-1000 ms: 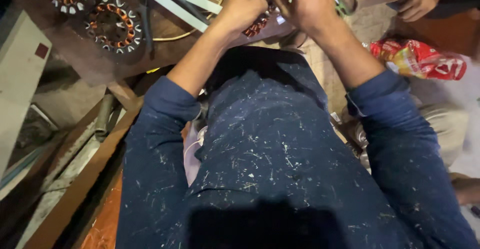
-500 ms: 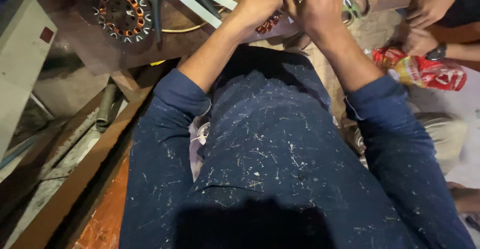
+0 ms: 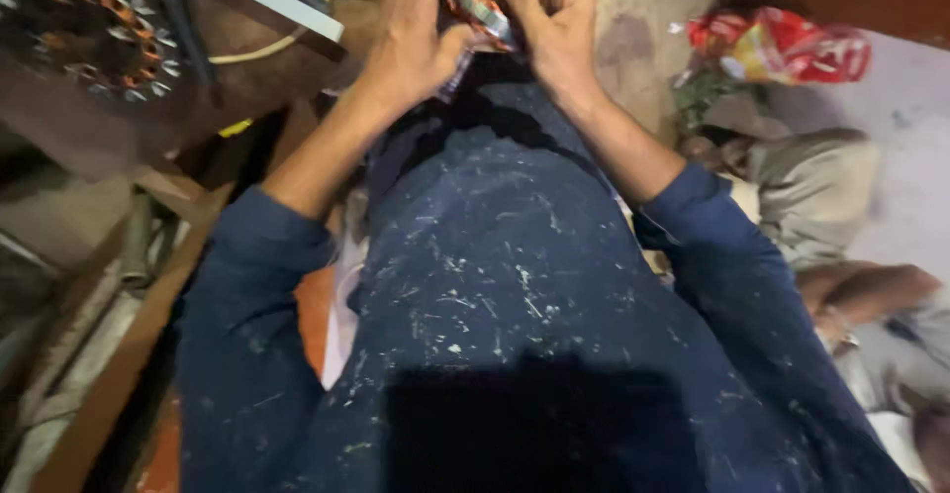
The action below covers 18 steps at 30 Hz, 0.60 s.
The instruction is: The person wraps white insulating tape around a copper-wound stator component, using scissors to cut the tape and a metal rod to press and secure the tape in place. The person repeats this process on multiple sections of the stator.
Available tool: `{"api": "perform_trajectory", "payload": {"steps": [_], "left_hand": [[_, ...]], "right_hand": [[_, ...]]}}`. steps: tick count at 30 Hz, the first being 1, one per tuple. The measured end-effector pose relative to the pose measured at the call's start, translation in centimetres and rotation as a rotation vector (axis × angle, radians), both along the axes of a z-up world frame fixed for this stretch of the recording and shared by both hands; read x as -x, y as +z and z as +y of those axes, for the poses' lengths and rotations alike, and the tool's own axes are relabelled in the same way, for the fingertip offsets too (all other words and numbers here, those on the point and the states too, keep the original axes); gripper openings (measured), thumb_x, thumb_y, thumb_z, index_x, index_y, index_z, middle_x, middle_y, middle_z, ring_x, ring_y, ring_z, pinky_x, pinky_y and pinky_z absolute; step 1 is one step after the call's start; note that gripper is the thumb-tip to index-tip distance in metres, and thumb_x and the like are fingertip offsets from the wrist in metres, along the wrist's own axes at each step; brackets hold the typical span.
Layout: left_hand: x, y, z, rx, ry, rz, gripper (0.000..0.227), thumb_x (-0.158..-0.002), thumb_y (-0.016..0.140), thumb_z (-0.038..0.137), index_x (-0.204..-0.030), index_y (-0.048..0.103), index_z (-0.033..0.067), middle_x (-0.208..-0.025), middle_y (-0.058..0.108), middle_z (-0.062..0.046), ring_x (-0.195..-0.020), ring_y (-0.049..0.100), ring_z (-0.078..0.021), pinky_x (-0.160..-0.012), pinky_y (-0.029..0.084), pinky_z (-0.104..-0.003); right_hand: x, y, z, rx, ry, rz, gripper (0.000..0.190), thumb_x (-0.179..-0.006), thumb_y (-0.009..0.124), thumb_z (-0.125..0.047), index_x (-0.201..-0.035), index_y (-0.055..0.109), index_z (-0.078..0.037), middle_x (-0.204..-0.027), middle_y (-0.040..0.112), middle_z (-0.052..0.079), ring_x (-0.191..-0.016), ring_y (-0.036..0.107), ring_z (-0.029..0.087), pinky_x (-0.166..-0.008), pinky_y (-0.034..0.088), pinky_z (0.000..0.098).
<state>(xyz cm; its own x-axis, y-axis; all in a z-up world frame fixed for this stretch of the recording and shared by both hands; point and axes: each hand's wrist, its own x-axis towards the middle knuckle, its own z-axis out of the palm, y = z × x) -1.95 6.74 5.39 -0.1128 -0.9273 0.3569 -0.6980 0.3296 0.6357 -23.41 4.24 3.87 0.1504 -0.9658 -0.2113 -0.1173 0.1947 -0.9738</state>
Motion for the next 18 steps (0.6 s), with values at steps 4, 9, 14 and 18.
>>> {"api": "perform_trajectory", "payload": {"steps": [4, 9, 14, 18], "left_hand": [[0.5, -2.5, -1.9, -0.270, -0.242, 0.528, 0.044, -0.087, 0.083, 0.006, -0.126, 0.062, 0.0052, -0.117, 0.067, -0.014, -0.112, 0.065, -0.0282, -0.097, 0.053, -0.041], [2.4, -1.3, -1.4, -0.340, 0.033, 0.729, 0.032, -0.082, 0.085, 0.008, -0.108, 0.067, 0.0024, -0.099, 0.070, -0.011, -0.090, 0.071, -0.0278, -0.082, 0.056, -0.036], [0.5, 0.2, -1.9, -0.277, 0.058, 0.470, 0.030, -0.083, 0.086, 0.007, -0.107, 0.069, 0.0044, -0.100, 0.069, -0.010, -0.094, 0.067, -0.0287, -0.082, 0.054, -0.038], [-1.0, 0.4, -2.9, -0.331, -0.009, 0.476, 0.032, -0.085, 0.084, 0.008, -0.112, 0.067, 0.0035, -0.102, 0.068, -0.010, -0.098, 0.068, -0.0287, -0.085, 0.054, -0.038]], "right_hand": [[0.2, 1.0, -1.4, 0.083, -0.093, -0.068, 0.010, -0.107, 0.063, -0.003, -0.115, 0.062, 0.002, -0.104, 0.071, 0.006, -0.095, 0.071, 0.012, -0.086, 0.061, 0.0292], [1.1, 3.6, 0.1, 0.620, 0.050, 0.356, 0.013, -0.100, 0.066, 0.012, -0.111, 0.065, 0.004, -0.114, 0.072, 0.016, -0.101, 0.073, 0.027, -0.089, 0.061, 0.0380], [-0.8, 3.0, 0.3, 0.770, 0.262, 0.337, 0.023, -0.093, 0.071, 0.016, -0.110, 0.061, 0.004, -0.131, 0.065, 0.026, -0.105, 0.072, 0.036, -0.091, 0.059, 0.0410], [-1.4, 2.5, -0.7, 0.799, 0.312, 0.336, 0.027, -0.091, 0.068, 0.017, -0.113, 0.060, 0.003, -0.131, 0.066, 0.024, -0.108, 0.072, 0.039, -0.094, 0.058, 0.0437]]}}
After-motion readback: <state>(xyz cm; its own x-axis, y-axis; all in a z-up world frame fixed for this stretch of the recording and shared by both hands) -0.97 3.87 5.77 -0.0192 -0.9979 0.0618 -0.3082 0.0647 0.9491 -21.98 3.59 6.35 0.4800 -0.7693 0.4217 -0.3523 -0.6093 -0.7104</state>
